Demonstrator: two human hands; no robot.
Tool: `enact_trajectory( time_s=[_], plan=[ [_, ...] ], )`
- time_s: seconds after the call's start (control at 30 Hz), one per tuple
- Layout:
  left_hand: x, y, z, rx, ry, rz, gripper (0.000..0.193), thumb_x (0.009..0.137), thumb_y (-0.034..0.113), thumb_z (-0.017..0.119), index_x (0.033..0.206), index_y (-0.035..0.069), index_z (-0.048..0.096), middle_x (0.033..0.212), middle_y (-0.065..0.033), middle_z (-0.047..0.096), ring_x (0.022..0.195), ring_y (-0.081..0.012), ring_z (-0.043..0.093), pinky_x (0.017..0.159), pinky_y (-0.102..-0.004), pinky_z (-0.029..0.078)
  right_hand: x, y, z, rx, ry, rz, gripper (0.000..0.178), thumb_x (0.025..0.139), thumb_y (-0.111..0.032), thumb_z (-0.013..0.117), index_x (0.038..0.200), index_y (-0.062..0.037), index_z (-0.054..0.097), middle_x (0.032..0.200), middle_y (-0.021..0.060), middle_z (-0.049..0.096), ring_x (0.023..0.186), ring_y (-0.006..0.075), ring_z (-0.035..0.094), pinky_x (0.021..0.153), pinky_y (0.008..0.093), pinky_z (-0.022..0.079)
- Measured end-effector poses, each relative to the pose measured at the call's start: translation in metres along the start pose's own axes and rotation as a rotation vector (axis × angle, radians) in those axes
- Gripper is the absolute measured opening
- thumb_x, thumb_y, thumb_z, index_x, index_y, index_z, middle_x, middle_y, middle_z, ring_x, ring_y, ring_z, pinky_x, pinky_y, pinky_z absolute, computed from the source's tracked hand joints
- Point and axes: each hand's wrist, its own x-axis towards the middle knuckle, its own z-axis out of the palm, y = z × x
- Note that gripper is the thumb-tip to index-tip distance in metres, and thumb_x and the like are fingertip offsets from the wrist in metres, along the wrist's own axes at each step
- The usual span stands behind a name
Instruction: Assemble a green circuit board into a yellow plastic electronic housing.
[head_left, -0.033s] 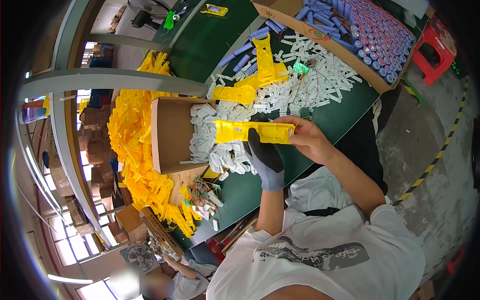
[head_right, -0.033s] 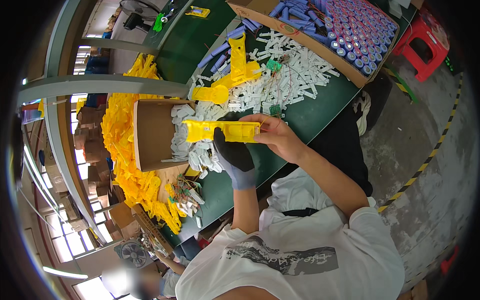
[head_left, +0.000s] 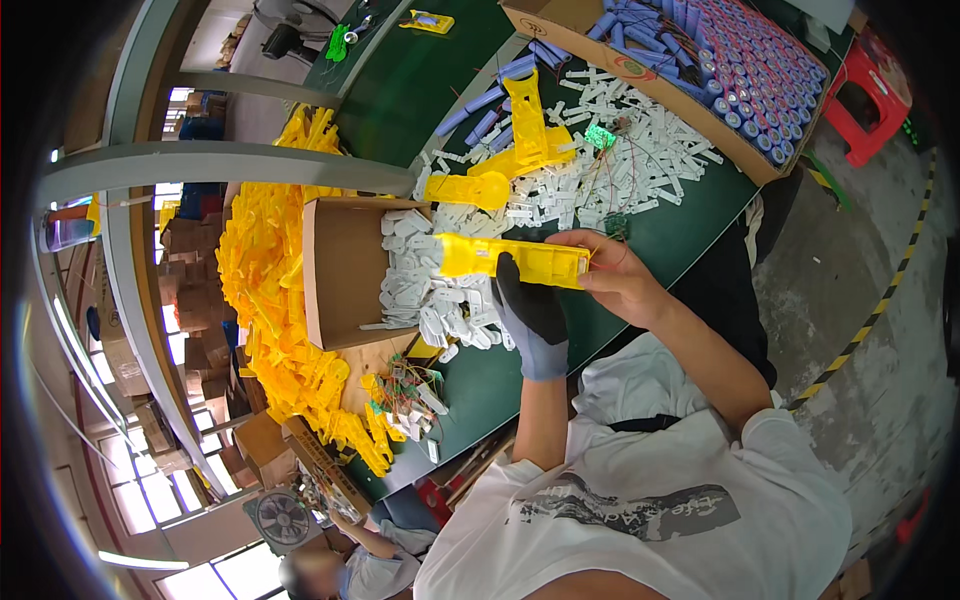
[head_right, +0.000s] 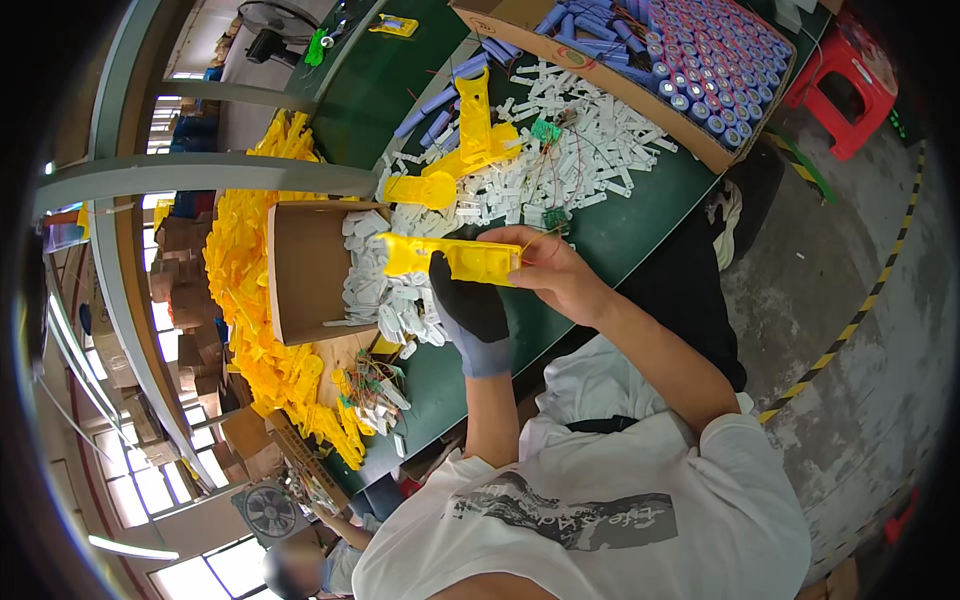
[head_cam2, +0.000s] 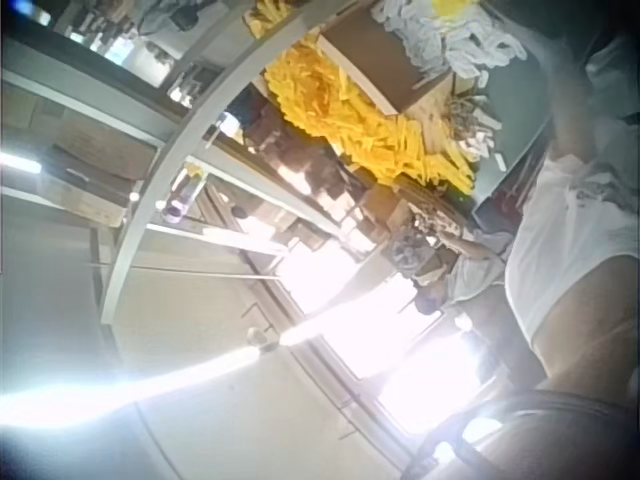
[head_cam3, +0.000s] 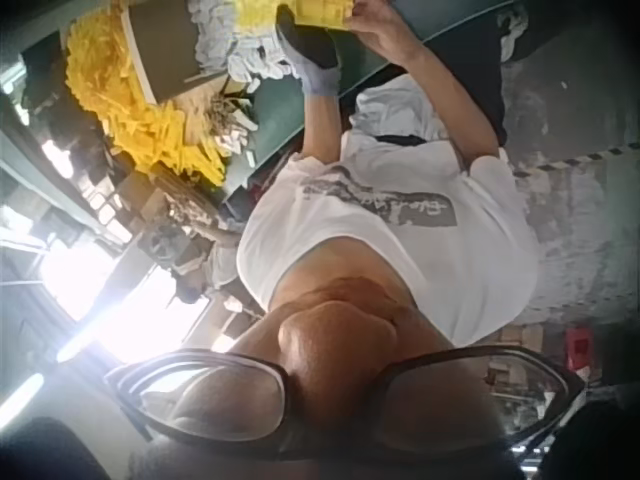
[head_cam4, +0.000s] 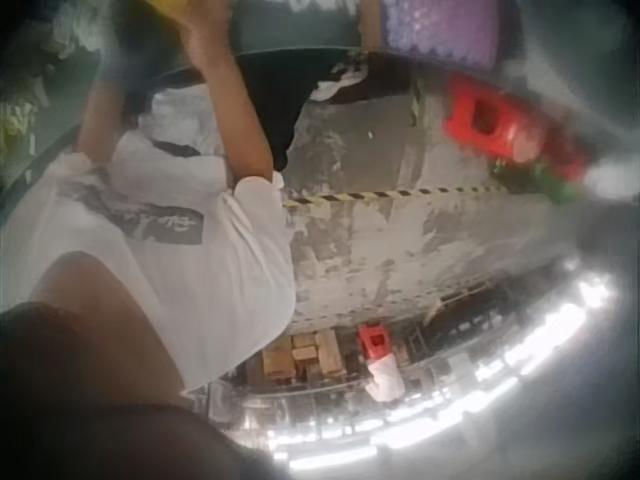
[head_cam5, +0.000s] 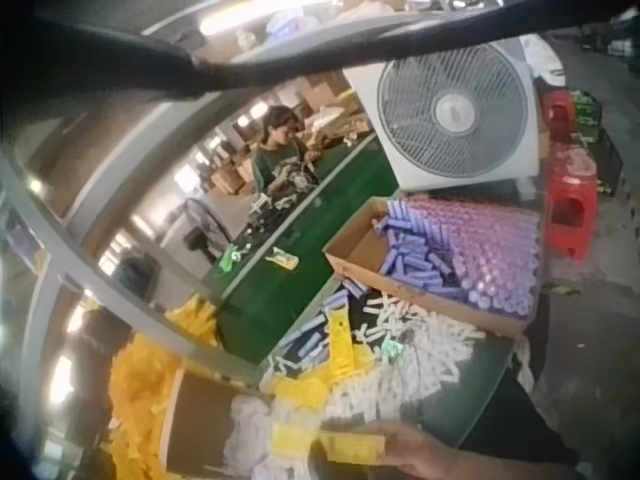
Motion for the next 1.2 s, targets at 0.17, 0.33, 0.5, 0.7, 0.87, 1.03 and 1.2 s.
enact_trajectory(
  time_s=[0.17, 0.33, 0.5, 0.7, 0.87, 1.03, 1.2],
  plan=[
    [0.012, -0.001, -0.006, 0.029, 0.001, -0.059, 0.038, 0.100, 0.038, 0.042, 0.119, 0.006, 0.050, 0.111, -0.0062, 0.057, 0.106, -0.0172, 0.054, 0.095, -0.0322, 0.041, 0.001, -0.002, -0.001, 0.058, -0.058, -0.033, 0.055, 0.084, 0.001, 0.060, 0.135, 0.0010, 0.042, 0.130, 0.0103, 0.054, 0.121, 0.0161, 0.051, 0.104, 0.0309, 0.039],
    [0.014, 0.015, 0.017, 0.008, -0.036, -0.069, 0.037, 0.099, 0.036, 0.043, 0.119, 0.006, 0.051, 0.112, -0.0066, 0.058, 0.107, -0.0179, 0.055, 0.095, -0.0333, 0.042, -0.001, -0.020, 0.011, -0.120, -0.108, -0.100, 0.060, 0.084, 0.000, 0.063, 0.139, 0.0007, 0.038, 0.132, 0.0111, 0.052, 0.124, 0.0178, 0.049, 0.104, 0.0320, 0.039],
    [0.031, 0.019, 0.017, -0.125, -0.181, -0.175, 0.035, 0.098, 0.030, 0.046, 0.119, 0.003, 0.054, 0.110, -0.0097, 0.062, 0.103, -0.0218, 0.060, 0.096, -0.0361, 0.045, -0.005, -0.011, 0.019, 0.011, -0.037, -0.168, 0.077, 0.078, -0.016, 0.075, 0.140, 0.0038, 0.034, 0.136, 0.0130, 0.048, 0.127, 0.0205, 0.046, 0.108, 0.0344, 0.034],
    [0.039, 0.017, 0.025, -0.217, -0.275, -0.271, 0.034, 0.098, 0.030, 0.045, 0.115, 0.002, 0.056, 0.106, -0.0126, 0.064, 0.099, -0.0251, 0.061, 0.094, -0.0404, 0.047, -0.006, -0.015, 0.013, -0.129, 0.006, -0.202, 0.066, 0.081, 0.001, 0.067, 0.140, 0.0013, 0.036, 0.131, 0.0134, 0.051, 0.119, 0.0182, 0.051, 0.100, 0.0307, 0.043],
    [0.050, 0.025, 0.035, -0.180, -0.255, -0.243, 0.034, 0.096, 0.029, 0.052, 0.121, 0.005, 0.051, 0.106, -0.0119, 0.063, 0.098, -0.0254, 0.062, 0.092, -0.0398, 0.048, -0.007, -0.020, 0.017, -0.181, 0.140, -0.160, 0.065, 0.082, 0.000, 0.067, 0.139, 0.0018, 0.037, 0.126, 0.0139, 0.056, 0.111, 0.0163, 0.057, 0.095, 0.0294, 0.046],
    [0.067, 0.062, 0.053, 0.024, -0.145, 0.078, 0.035, 0.095, 0.032, 0.052, 0.120, 0.007, 0.050, 0.098, -0.0108, 0.060, 0.091, -0.0263, 0.060, 0.088, -0.0411, 0.048, -0.005, -0.028, 0.007, -0.444, 0.099, 0.150, 0.069, 0.079, -0.001, 0.071, 0.138, 0.0022, 0.036, 0.109, 0.0155, 0.065, 0.099, 0.0167, 0.063, 0.084, 0.0283, 0.051],
    [0.059, 0.090, 0.059, 0.084, -0.175, 0.145, 0.043, 0.096, 0.032, 0.049, 0.129, 0.005, 0.044, 0.094, -0.0121, 0.057, 0.085, -0.0254, 0.057, 0.085, -0.0416, 0.046, -0.010, -0.056, 0.009, -0.298, 0.075, 0.069, 0.064, 0.079, -0.001, 0.069, 0.137, -0.0052, 0.043, 0.121, 0.0162, 0.057, 0.096, 0.0164, 0.062, 0.079, 0.0294, 0.054]
  ],
)
